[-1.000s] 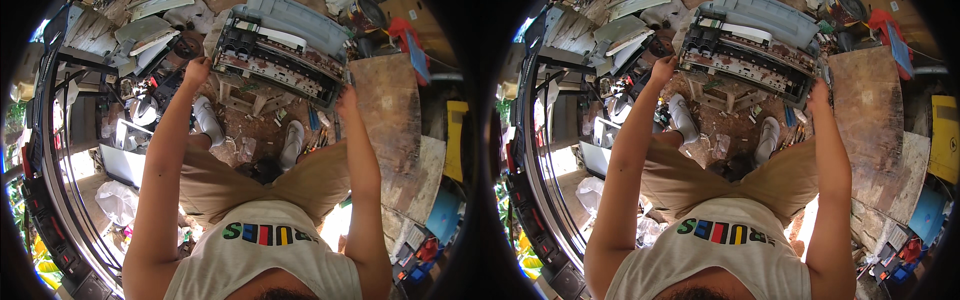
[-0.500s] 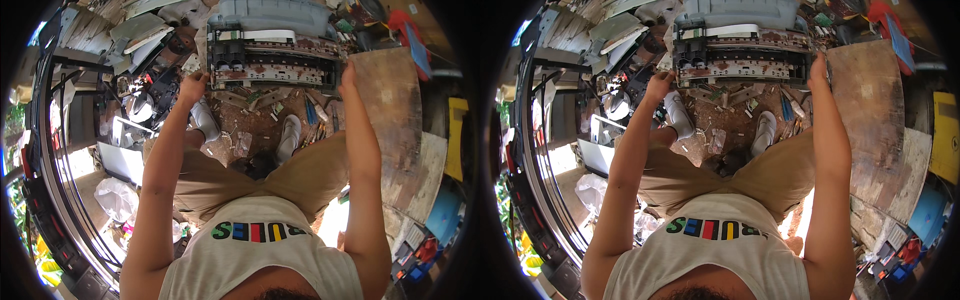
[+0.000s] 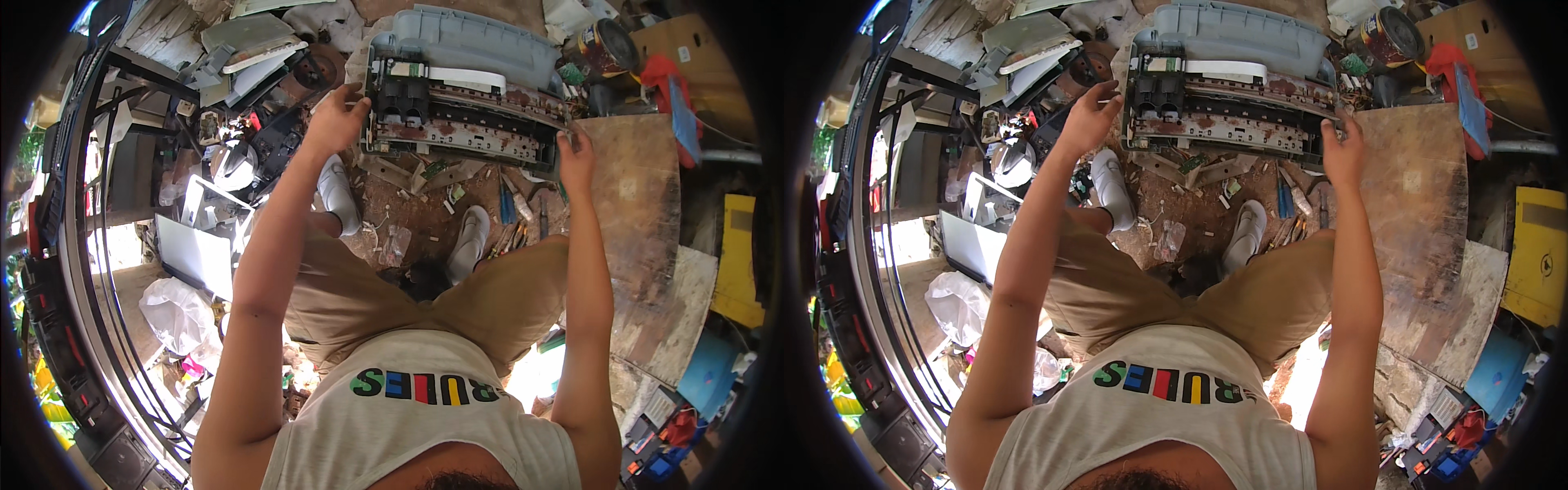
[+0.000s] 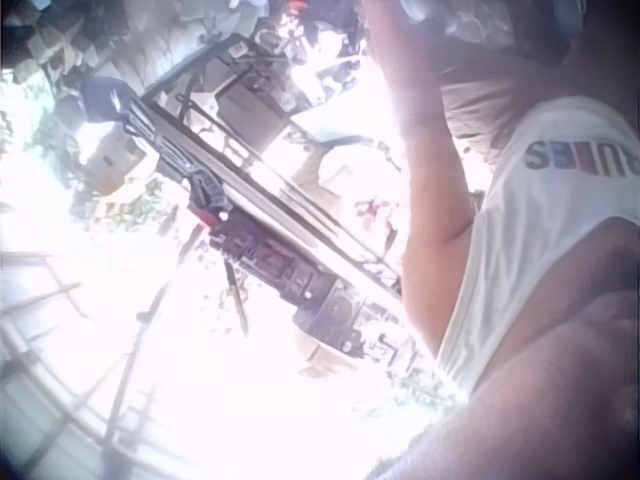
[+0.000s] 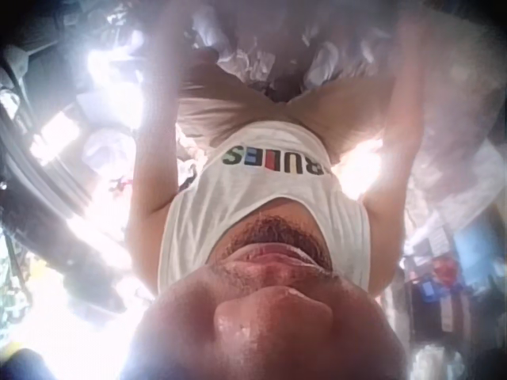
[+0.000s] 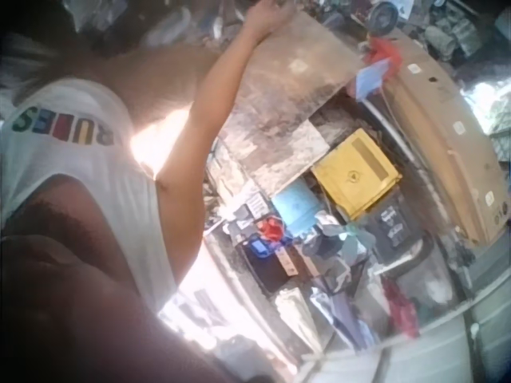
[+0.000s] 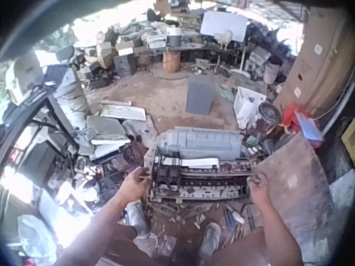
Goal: The person disassembles a printer by removing its outer plastic casing and using a screwdriver to remove internal screws and components.
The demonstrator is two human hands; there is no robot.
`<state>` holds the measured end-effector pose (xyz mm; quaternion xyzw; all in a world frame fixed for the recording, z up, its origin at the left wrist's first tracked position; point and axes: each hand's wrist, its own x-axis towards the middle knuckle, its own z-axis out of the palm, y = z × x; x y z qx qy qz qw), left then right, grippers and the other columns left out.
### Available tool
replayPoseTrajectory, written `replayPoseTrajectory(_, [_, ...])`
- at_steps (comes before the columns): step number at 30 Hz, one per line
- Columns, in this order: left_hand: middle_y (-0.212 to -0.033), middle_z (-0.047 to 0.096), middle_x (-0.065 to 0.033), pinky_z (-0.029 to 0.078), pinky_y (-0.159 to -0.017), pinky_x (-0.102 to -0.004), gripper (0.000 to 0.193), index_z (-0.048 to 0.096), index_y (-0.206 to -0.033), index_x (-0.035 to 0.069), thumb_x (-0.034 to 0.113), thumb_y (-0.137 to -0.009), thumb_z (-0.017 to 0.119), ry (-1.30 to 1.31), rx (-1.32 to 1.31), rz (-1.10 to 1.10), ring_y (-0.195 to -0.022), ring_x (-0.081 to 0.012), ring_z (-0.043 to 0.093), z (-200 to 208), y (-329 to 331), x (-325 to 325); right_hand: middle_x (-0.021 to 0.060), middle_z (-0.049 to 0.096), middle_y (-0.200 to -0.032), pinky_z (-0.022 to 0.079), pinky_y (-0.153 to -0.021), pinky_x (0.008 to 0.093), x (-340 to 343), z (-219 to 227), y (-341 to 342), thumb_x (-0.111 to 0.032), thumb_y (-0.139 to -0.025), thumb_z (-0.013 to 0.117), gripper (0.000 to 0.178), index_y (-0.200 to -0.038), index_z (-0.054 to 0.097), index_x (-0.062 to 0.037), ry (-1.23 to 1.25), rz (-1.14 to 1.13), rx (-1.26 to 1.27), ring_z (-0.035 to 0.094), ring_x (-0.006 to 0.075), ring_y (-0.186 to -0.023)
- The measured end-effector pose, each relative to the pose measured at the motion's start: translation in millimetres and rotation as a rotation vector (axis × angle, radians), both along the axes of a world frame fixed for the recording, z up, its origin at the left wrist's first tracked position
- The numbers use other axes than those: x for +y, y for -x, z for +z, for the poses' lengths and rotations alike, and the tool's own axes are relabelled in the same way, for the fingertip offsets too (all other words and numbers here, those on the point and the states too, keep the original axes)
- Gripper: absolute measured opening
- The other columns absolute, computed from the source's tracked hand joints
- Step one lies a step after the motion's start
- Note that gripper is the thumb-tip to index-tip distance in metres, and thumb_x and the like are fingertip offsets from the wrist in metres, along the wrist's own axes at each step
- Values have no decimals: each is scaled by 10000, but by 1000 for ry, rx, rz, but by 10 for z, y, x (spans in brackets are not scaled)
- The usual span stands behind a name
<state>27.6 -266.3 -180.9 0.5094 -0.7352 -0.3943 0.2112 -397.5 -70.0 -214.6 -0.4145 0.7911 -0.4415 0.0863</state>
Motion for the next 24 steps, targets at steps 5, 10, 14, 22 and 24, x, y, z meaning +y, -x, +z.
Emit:
replayPoseTrajectory(5, [-1204, 657, -266, 495, -973, -440, 565, 559, -1336, 2, 348, -899, 654, 65, -73, -90, -1130, -391, 640, -123, 172, -20, 154, 643, -1240, 452, -1011, 358, 157, 589, -390, -227, -905, 710, 370, -1225, 666, -46, -57, 187, 218, 604, 289, -1187])
replayPoseTrajectory(10, [-1186, 679, -210, 522, -922, -392, 484, 589, -1314, 7, 265, -909, 645, 319, -31, 20, -1064, -317, 688, 9, 289, -189, 135, 658, -1250, 468, -995, 336, 809, 633, -50, -178, -912, 705, 391, -1263, 640, -18, -158, -42, 26, 616, 232, -1174])
replayPoseTrajectory(14, [-1059, 693, -206, 522, -897, -426, 425, 660, -1216, 36, 288, -875, 667, 305, 124, 56, -990, -356, 673, -52, 494, -329, 139, 678, -1244, 501, -961, 341, 1813, 0, 486, -140, -926, 670, 391, -1281, 627, 18, -190, -133, -157, 643, 213, -1131])
replayPoseTrajectory(22, [-1004, 709, -144, 546, -790, -404, 235, 762, -1021, 110, 233, -822, 761, 376, -68, -17, -896, -329, 692, 49, 667, -614, 141, 714, -1083, 520, -899, 305, 2650, -927, 504, -175, -917, 670, 376, -1232, 646, 29, -500, -250, -355, 671, 194, -1007])
replayPoseTrajectory(24, [-1000, 707, -115, 546, -780, -407, 221, 764, -999, 115, 235, -812, 765, 403, -152, -35, -892, -328, 689, 86, 689, -622, 131, 713, -1058, 521, -889, 306, 2539, -937, 545, -184, -921, 664, 380, -1234, 644, 28, -530, -226, -329, 669, 189, -978])
